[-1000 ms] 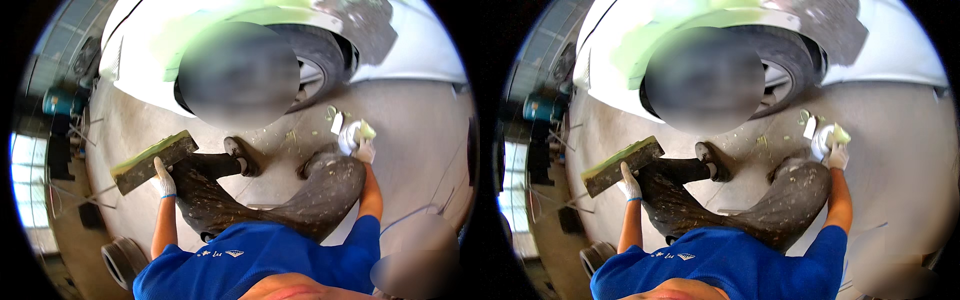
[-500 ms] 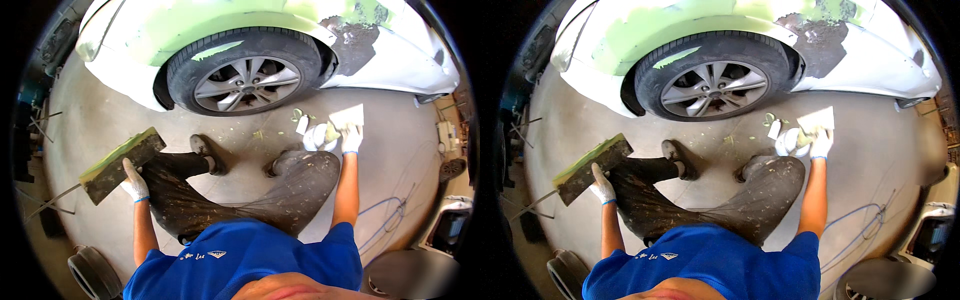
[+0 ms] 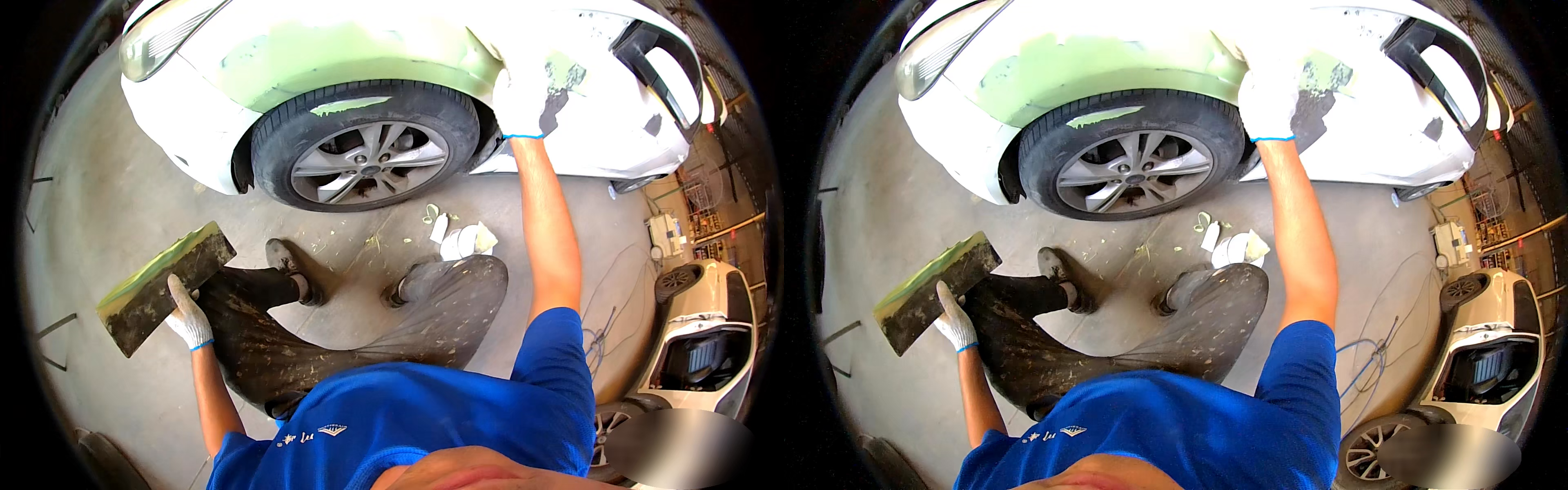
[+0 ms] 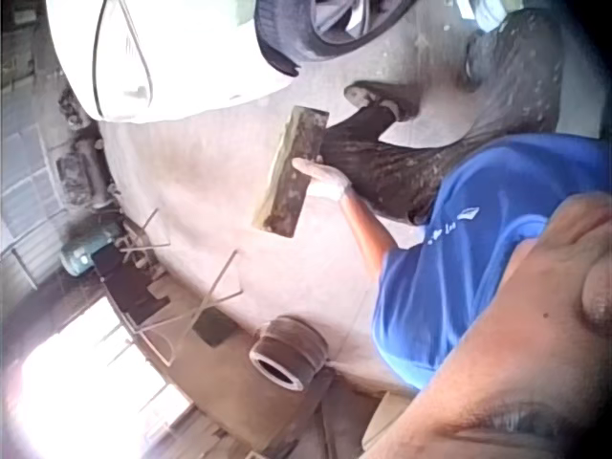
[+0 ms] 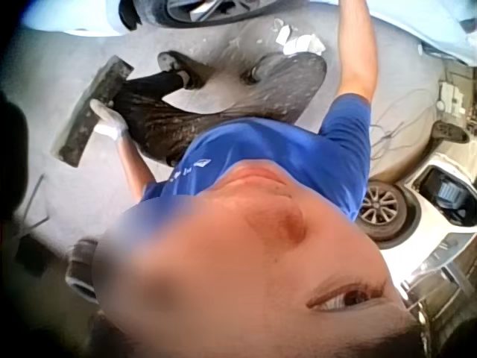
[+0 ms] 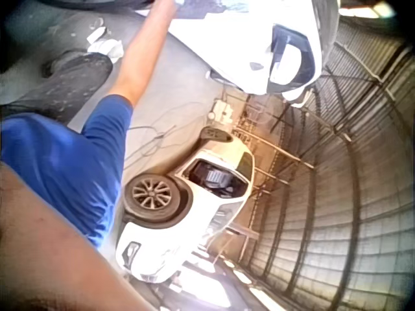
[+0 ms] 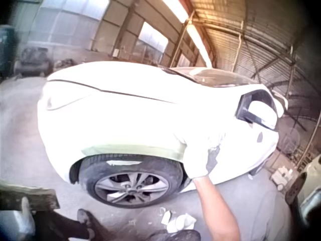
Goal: The person applies green body filler to the front fender of a white car using a spreader and a putty knife. They repeatedly scoop filler from a container, spread it on the fender, and smooth the surface with their gloved hands.
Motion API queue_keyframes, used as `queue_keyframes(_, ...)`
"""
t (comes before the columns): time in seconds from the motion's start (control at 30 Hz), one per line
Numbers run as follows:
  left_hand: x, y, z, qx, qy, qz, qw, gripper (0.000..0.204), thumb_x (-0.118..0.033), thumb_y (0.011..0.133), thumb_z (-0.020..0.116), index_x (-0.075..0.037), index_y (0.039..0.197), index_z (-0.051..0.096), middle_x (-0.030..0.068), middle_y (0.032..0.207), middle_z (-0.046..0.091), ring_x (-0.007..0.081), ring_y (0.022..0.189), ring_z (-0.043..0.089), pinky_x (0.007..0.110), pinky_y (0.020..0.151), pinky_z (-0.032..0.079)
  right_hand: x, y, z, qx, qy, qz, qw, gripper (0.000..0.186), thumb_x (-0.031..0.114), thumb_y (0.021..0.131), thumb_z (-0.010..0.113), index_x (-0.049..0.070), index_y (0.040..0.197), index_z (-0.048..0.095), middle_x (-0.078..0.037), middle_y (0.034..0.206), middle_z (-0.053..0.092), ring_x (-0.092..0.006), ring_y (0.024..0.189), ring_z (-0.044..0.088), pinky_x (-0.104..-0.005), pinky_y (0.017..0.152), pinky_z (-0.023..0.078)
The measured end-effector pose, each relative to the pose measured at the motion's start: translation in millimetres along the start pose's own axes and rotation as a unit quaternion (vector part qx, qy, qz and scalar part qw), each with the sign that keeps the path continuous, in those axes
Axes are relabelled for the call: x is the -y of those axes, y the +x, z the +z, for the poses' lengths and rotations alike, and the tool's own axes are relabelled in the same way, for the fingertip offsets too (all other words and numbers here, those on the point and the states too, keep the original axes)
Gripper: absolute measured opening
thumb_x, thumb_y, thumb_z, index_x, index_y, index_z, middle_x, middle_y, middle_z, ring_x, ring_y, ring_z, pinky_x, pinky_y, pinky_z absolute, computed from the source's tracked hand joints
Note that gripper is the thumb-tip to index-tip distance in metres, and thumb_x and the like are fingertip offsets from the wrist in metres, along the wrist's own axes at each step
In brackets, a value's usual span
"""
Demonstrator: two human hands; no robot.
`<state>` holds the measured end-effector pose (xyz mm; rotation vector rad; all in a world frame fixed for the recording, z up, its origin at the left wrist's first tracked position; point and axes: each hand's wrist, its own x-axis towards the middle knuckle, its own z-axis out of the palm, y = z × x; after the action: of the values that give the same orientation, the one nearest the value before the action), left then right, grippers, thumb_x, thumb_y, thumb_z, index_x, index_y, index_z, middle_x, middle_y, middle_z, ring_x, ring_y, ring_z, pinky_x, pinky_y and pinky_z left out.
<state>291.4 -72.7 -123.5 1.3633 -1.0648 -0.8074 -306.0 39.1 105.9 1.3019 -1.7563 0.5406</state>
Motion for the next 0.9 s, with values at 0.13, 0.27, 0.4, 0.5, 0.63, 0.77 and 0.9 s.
queue_keyframes(0.13, 6, 4, -6, -0.010, -0.014, -0.015, 1.000, 0.052, -0.043, 0.098, 0.069, -0.002, 0.128, 0.063, 0.0077, 0.119, 0.066, 0.0143, 0.096, 0.064, 0.029, 0.066, 0.056, 11, 3, 0, 0.000, -0.007, -0.019, 1.000, 0.041, 0.011, 0.089, 0.060, 0.016, 0.129, 0.068, -0.017, 0.120, 0.066, -0.0389, 0.116, 0.058, -0.0498, 0.106, 0.043)
queue_keyframes(0.27, 2, 3, -2, -0.021, -0.022, -0.026, 0.999, 0.048, -0.038, 0.098, 0.070, 0.000, 0.126, 0.063, 0.0073, 0.114, 0.067, 0.0125, 0.090, 0.064, 0.026, 0.063, 0.055, 0, 10, 9, -0.007, -0.027, 0.001, 1.000, 0.042, 0.012, 0.091, 0.059, 0.018, 0.132, 0.068, -0.020, 0.126, 0.065, -0.0407, 0.122, 0.057, -0.0504, 0.109, 0.042)
queue_keyframes(0.4, -2, 2, -4, -0.016, -0.016, -0.014, 1.000, 0.048, -0.038, 0.098, 0.070, 0.000, 0.126, 0.063, 0.0079, 0.115, 0.066, 0.0132, 0.091, 0.064, 0.027, 0.064, 0.056, -2, 12, 11, 0.024, -0.038, 0.013, 0.999, 0.040, 0.012, 0.091, 0.059, 0.018, 0.129, 0.070, -0.019, 0.119, 0.066, -0.0411, 0.114, 0.059, -0.0512, 0.105, 0.044)
queue_keyframes(0.5, -2, 0, -2, -0.018, -0.014, -0.019, 1.000, 0.049, -0.039, 0.098, 0.070, 0.000, 0.127, 0.063, 0.0084, 0.117, 0.066, 0.0137, 0.093, 0.065, 0.027, 0.064, 0.056, -6, 17, 13, -0.008, -0.005, 0.005, 1.000, 0.039, 0.010, 0.088, 0.060, 0.018, 0.124, 0.072, -0.019, 0.114, 0.067, -0.0408, 0.107, 0.060, -0.0518, 0.100, 0.045)
queue_keyframes(0.63, 2, 1, -4, -0.025, -0.015, -0.019, 0.999, 0.049, -0.039, 0.098, 0.070, -0.001, 0.128, 0.062, 0.0085, 0.119, 0.066, 0.0142, 0.095, 0.065, 0.028, 0.065, 0.057, 13, 2, 6, 0.011, -0.043, -0.049, 0.998, 0.040, 0.005, 0.082, 0.061, 0.019, 0.118, 0.074, -0.018, 0.111, 0.067, -0.0389, 0.106, 0.061, -0.0513, 0.097, 0.046)
queue_keyframes(0.77, 8, 3, -4, -0.010, -0.016, -0.026, 0.999, 0.049, -0.039, 0.098, 0.070, -0.002, 0.130, 0.061, 0.0081, 0.121, 0.066, 0.0142, 0.097, 0.065, 0.028, 0.066, 0.057, 18, -52, 18, 0.065, 0.028, -0.089, 0.994, 0.034, 0.006, 0.079, 0.061, 0.014, 0.109, 0.074, -0.011, 0.106, 0.071, -0.0337, 0.109, 0.061, -0.0533, 0.102, 0.041)
queue_keyframes(0.9, 5, 3, -3, -0.007, -0.021, -0.024, 0.999, 0.049, -0.038, 0.098, 0.070, -0.002, 0.130, 0.061, 0.0078, 0.121, 0.066, 0.0139, 0.097, 0.065, 0.027, 0.066, 0.056, 20, -50, 4, -0.004, 0.058, -0.075, 0.995, 0.034, 0.003, 0.079, 0.061, 0.012, 0.109, 0.073, -0.012, 0.108, 0.070, -0.0342, 0.110, 0.061, -0.0515, 0.098, 0.045)
